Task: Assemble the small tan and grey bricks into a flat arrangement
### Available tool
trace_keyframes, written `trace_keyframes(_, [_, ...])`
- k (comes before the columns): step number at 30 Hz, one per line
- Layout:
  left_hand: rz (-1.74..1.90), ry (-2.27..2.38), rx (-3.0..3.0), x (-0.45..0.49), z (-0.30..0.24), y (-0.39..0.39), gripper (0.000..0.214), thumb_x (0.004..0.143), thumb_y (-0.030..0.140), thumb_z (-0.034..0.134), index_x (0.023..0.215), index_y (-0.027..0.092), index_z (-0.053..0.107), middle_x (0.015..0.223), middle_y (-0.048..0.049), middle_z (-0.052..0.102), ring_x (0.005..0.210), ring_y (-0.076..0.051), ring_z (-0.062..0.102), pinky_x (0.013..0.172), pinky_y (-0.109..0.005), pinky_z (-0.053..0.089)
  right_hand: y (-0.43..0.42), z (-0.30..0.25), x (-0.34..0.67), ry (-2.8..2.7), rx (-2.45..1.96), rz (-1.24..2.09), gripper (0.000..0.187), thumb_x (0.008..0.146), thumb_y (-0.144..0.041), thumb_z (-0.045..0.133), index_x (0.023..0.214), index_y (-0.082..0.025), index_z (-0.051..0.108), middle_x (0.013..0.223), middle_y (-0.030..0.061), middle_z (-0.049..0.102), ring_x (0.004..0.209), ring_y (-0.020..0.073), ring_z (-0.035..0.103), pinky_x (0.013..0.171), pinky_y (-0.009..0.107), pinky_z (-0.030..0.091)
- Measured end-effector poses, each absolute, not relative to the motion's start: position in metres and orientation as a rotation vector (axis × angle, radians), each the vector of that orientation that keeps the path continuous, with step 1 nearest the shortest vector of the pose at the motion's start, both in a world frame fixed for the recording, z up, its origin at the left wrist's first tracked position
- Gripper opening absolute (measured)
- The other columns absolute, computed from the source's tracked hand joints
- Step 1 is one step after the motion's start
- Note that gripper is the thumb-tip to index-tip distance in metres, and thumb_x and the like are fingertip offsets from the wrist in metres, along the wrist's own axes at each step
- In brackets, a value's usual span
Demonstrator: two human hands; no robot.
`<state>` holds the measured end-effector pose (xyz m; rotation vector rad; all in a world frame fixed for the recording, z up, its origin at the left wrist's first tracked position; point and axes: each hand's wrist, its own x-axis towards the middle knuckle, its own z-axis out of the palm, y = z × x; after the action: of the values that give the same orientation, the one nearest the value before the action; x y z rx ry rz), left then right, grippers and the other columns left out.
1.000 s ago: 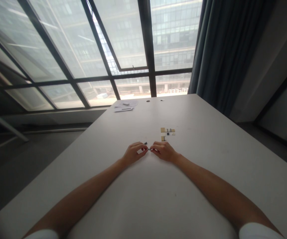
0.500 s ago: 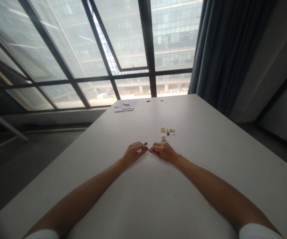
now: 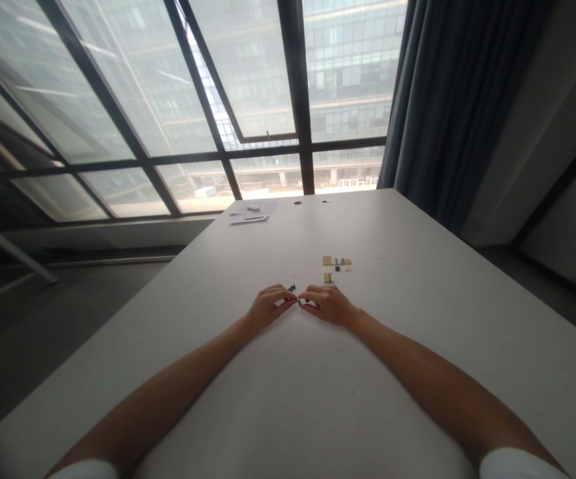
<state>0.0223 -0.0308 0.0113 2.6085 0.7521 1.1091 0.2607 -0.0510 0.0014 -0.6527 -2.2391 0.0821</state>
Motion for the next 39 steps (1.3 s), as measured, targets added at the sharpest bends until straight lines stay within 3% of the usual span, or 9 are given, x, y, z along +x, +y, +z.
trace_keyframes(11, [1.026, 0.722, 2.625, 0.022, 0.012, -0.032, 0.022, 0.099, 0.035, 0.059, 0.095, 0.020, 0.074, 0.081, -0.0046, 0.070, 0.076, -0.014, 0.065, 0.074, -0.025, 0.052, -0.053, 0.003, 0.261, -2.269, -0.642, 0.107, 0.016, 0.097, -0.029, 0.059, 0.107, -0.020, 0.068, 0.090, 0.0041, 0.070, 0.062, 0.0112, 0.058, 0.062, 0.023, 0.044])
trace_keyframes(17, [1.070, 0.774, 2.602, 0.020, 0.010, -0.031, 0.023, 0.101, 0.032, 0.055, 0.113, 0.020, 0.069, 0.088, -0.0051, 0.072, 0.079, -0.013, 0.066, 0.075, -0.025, 0.054, -0.051, 0.006, 0.268, -2.213, -0.715, 0.096, 0.013, 0.094, -0.029, 0.062, 0.102, -0.021, 0.068, 0.091, 0.0033, 0.069, 0.059, 0.0105, 0.055, 0.061, 0.023, 0.043])
trace_keyframes(25, [1.069, 0.842, 2.557, 0.018, 0.007, -0.031, 0.024, 0.099, 0.026, 0.053, 0.118, 0.021, 0.066, 0.086, -0.0031, 0.070, 0.077, -0.012, 0.065, 0.072, -0.023, 0.054, -0.020, 0.004, 0.309, -1.871, -1.064, 0.193, 0.021, 0.089, -0.037, 0.063, 0.099, -0.020, 0.071, 0.065, -0.0017, 0.060, 0.055, 0.0131, 0.050, 0.058, 0.025, 0.042])
trace_keyframes(31, [1.072, 0.866, 2.546, 0.019, 0.006, -0.031, 0.024, 0.099, 0.025, 0.052, 0.118, 0.020, 0.066, 0.084, -0.0022, 0.071, 0.076, -0.012, 0.065, 0.071, -0.022, 0.054, -0.007, 0.005, 0.348, -1.809, -1.273, 0.202, 0.033, 0.088, -0.045, 0.062, 0.101, -0.017, 0.073, 0.060, -0.0021, 0.056, 0.054, 0.0139, 0.048, 0.057, 0.026, 0.039])
trace_keyframes(39, [1.061, 0.882, 2.535, 0.018, 0.006, -0.031, 0.026, 0.099, 0.026, 0.051, 0.120, 0.021, 0.066, 0.081, -0.0012, 0.071, 0.074, -0.012, 0.064, 0.071, -0.022, 0.054, 0.001, -0.006, 0.356, -1.954, -1.452, 0.180, 0.027, 0.084, -0.040, 0.065, 0.098, -0.019, 0.074, 0.063, -0.0017, 0.060, 0.056, 0.0141, 0.052, 0.058, 0.025, 0.035])
